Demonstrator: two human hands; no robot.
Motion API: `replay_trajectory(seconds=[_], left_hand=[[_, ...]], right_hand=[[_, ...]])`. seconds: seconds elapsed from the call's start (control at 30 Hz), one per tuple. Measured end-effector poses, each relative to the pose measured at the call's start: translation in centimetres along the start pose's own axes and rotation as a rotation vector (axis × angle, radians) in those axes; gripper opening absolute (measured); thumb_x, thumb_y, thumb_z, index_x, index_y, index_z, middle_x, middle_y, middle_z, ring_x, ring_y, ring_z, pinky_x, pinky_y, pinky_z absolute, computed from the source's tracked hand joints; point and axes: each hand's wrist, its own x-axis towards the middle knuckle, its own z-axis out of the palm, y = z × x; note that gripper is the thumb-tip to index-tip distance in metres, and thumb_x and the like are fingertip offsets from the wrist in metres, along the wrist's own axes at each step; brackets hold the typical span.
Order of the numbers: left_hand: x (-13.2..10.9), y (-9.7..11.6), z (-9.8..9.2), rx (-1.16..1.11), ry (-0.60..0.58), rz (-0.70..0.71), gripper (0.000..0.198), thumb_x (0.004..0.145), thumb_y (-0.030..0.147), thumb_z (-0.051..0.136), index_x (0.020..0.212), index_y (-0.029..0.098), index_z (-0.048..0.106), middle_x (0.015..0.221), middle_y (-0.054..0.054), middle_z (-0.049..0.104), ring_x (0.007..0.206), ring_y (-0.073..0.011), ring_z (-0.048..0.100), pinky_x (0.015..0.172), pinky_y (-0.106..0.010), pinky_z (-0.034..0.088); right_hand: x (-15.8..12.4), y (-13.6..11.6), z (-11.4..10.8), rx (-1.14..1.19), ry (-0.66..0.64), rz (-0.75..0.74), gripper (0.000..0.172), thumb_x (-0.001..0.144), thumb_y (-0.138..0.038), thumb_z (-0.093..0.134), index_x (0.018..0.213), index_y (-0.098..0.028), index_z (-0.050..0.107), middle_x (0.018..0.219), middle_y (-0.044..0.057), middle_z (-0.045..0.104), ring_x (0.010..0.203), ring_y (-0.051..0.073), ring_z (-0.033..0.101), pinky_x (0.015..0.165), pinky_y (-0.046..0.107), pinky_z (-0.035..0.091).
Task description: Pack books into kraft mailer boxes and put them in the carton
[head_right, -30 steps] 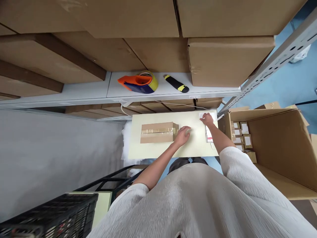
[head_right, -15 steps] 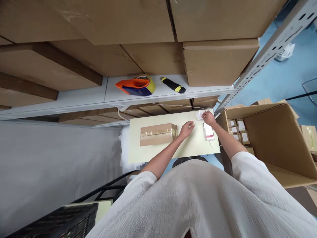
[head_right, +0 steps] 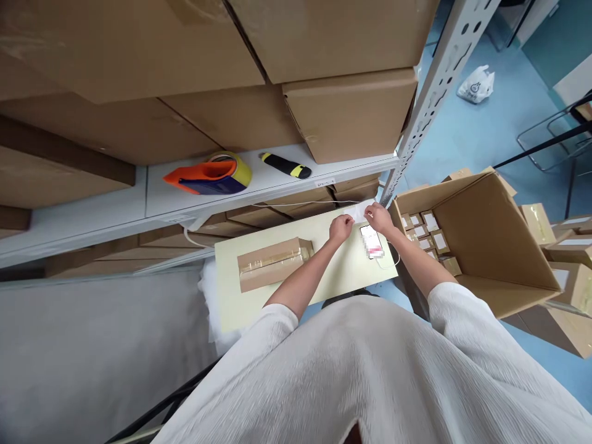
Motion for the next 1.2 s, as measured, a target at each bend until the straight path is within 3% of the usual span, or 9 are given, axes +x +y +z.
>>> replay_trajectory(seconds=[0.1, 0.27, 0.4, 0.63, 1.03, 1.2], left_hand=[[0.1, -0.4, -0.5, 0.052, 0.013, -0.050, 0.023, 0.107, 0.022, 0.061, 0.094, 0.026, 0.079, 0.116, -0.007, 0.082, 0.106, -0.0265, 0.072, 0.088, -0.035, 0.050], [0.2, -1.3, -1.1, 0.076, 0.043, -0.122, 0.020, 0.106, 0.020, 0.060, 0.093, 0.027, 0.073, 0.115, -0.005, 0.081, 0.106, -0.0255, 0.071, 0.088, -0.035, 0.047], [0.1, -2.1, -1.8, 0.037, 0.084, -0.165, 0.015, 0.105, 0.022, 0.061, 0.094, 0.028, 0.070, 0.109, -0.003, 0.079, 0.105, -0.0242, 0.069, 0.087, -0.033, 0.048], [-0.1, -3.3, -3.8, 0.026, 0.189, -0.183, 0.015, 0.102, 0.022, 0.065, 0.088, 0.028, 0.065, 0.103, -0.006, 0.078, 0.105, -0.0280, 0.070, 0.093, -0.036, 0.049], [-2.5, -3.7, -6.5, -0.007, 0.256, -0.218, 0.015, 0.104, 0.020, 0.059, 0.092, 0.028, 0.065, 0.106, -0.006, 0.079, 0.104, -0.0262, 0.070, 0.094, -0.035, 0.049], [-4.0, -3.6, -6.9, -0.120, 0.300, -0.178, 0.013, 0.103, 0.020, 0.060, 0.093, 0.027, 0.067, 0.098, -0.004, 0.078, 0.099, -0.0236, 0.070, 0.092, -0.032, 0.051]], right_hand=[[-0.3, 1.4, -1.0, -0.155, 0.007, 0.018, 0.023, 0.106, -0.027, 0.060, 0.111, -0.019, 0.081, 0.117, 0.018, 0.073, 0.106, 0.032, 0.064, 0.093, 0.040, 0.048], [-1.1, 3.6, -2.0, -0.285, -0.020, 0.187, 0.030, 0.108, -0.026, 0.053, 0.118, -0.018, 0.080, 0.128, 0.022, 0.071, 0.115, 0.036, 0.060, 0.092, 0.042, 0.044], [-1.6, 4.6, -2.1, -0.267, -0.030, 0.279, 0.028, 0.109, -0.025, 0.053, 0.120, -0.019, 0.079, 0.133, 0.022, 0.070, 0.118, 0.038, 0.059, 0.096, 0.045, 0.044], [-1.6, 5.7, -1.1, -0.181, 0.028, 0.347, 0.021, 0.104, -0.026, 0.059, 0.108, -0.021, 0.080, 0.122, 0.022, 0.071, 0.114, 0.039, 0.060, 0.097, 0.050, 0.046], [-2.2, 6.1, -1.1, -0.084, 0.010, 0.497, 0.017, 0.102, -0.025, 0.061, 0.113, -0.019, 0.074, 0.126, 0.022, 0.067, 0.121, 0.039, 0.061, 0.107, 0.055, 0.048], [-2.7, 4.5, -0.8, -0.024, 0.107, 0.449, 0.034, 0.093, -0.016, 0.058, 0.126, -0.020, 0.064, 0.130, 0.021, 0.065, 0.119, 0.037, 0.059, 0.103, 0.051, 0.050]])
